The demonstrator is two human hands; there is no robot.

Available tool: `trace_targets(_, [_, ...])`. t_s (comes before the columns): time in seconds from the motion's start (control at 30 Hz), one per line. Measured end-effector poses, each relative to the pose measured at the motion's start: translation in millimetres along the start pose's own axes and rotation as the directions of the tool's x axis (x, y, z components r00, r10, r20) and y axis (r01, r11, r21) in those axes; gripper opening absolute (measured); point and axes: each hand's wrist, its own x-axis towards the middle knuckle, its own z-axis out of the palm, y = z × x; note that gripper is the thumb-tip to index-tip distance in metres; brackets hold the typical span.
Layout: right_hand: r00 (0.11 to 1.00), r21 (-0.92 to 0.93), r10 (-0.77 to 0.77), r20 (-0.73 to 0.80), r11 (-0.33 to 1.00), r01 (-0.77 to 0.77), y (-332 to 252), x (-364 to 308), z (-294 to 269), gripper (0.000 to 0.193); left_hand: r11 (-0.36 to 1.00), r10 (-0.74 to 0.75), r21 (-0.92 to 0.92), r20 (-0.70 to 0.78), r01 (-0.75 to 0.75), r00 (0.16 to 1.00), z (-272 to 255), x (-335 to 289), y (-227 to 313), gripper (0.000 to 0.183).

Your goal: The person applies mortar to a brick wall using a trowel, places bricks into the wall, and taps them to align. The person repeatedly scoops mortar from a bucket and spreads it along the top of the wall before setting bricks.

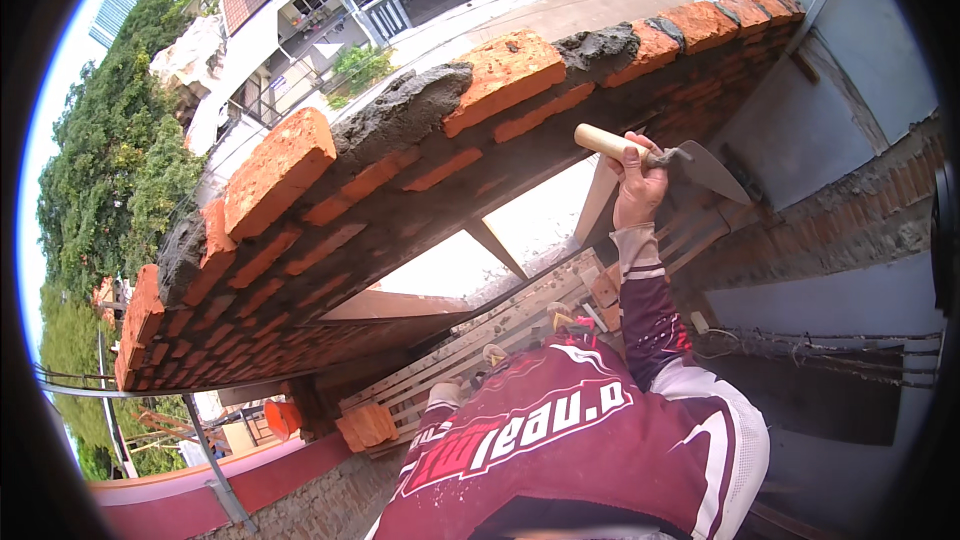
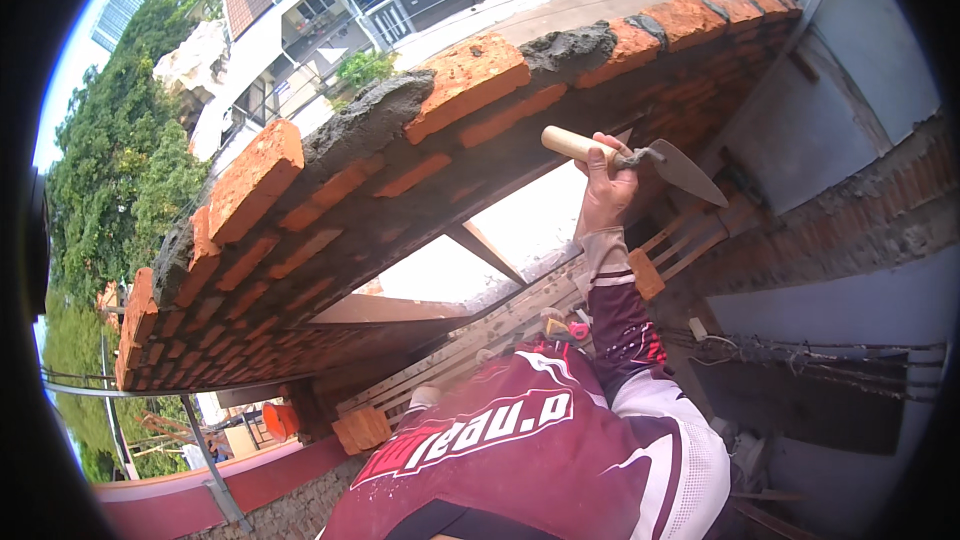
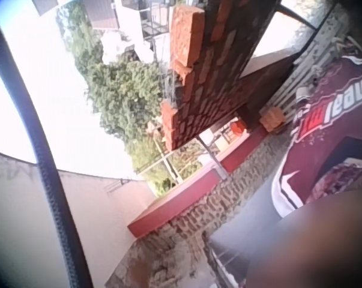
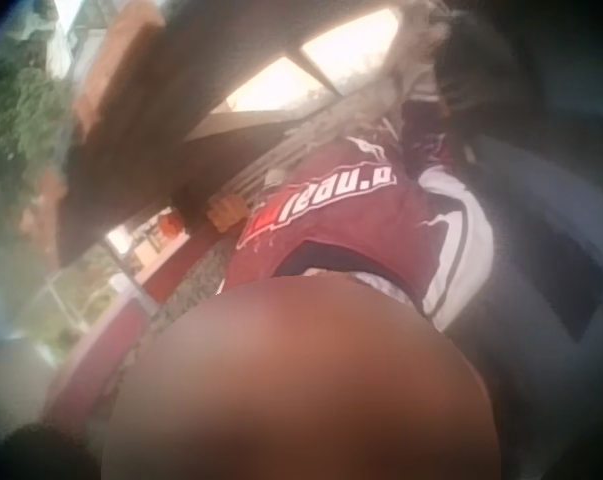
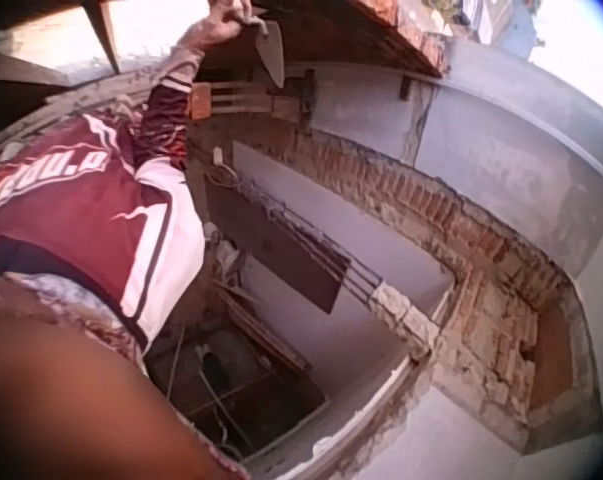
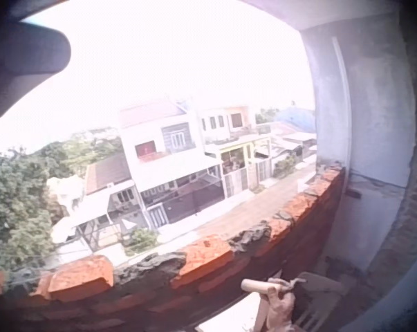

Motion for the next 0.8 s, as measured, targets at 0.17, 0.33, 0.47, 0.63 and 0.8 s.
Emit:
trace_targets(0.17, [0.987, 0.171, -0.128, -0.1, 0.975, 0.144, -17.1, 12.6, 39.4, 0.033, 0.953, -0.187, 0.24, -0.02, 0.186, 0.982, 28.3, 5.7, -85.4, 0.05])
trace_targets(0.33, [0.997, 0.227, 0.022, -0.071, 0.974, -0.005, 5.5, 15.6, 71.9, 0.033, 0.837, -0.335, -0.458, 0.005, 0.3, 0.942, 17.9, -54.1, -62.3, 0.035])
trace_targets(0.47, [0.988, 0.271, -0.062, -0.141, 0.958, 0.098, 11.5, 20.4, 71.7, 0.034, 0.82, -0.138, -0.573, -0.175, 0.013, 0.975, 21.1, -75.5, -19.3, 0.029])
trace_targets(0.63, [0.993, 0.217, -0.066, -0.098, 0.972, 0.086, 10.9, 24.1, 67.9, 0.034, 0.889, -0.017, -0.458, -0.047, -0.007, 0.999, 14.2, -35.6, -9.7, 0.036])
trace_targets(0.8, [0.975, 0.181, -0.111, -0.193, 0.973, 0.146, 18.1, 19.8, 75.1, 0.034, 0.975, 0.167, -0.132, -0.095, -0.178, 0.981, -33.8, 14.5, -32.6, 0.03])
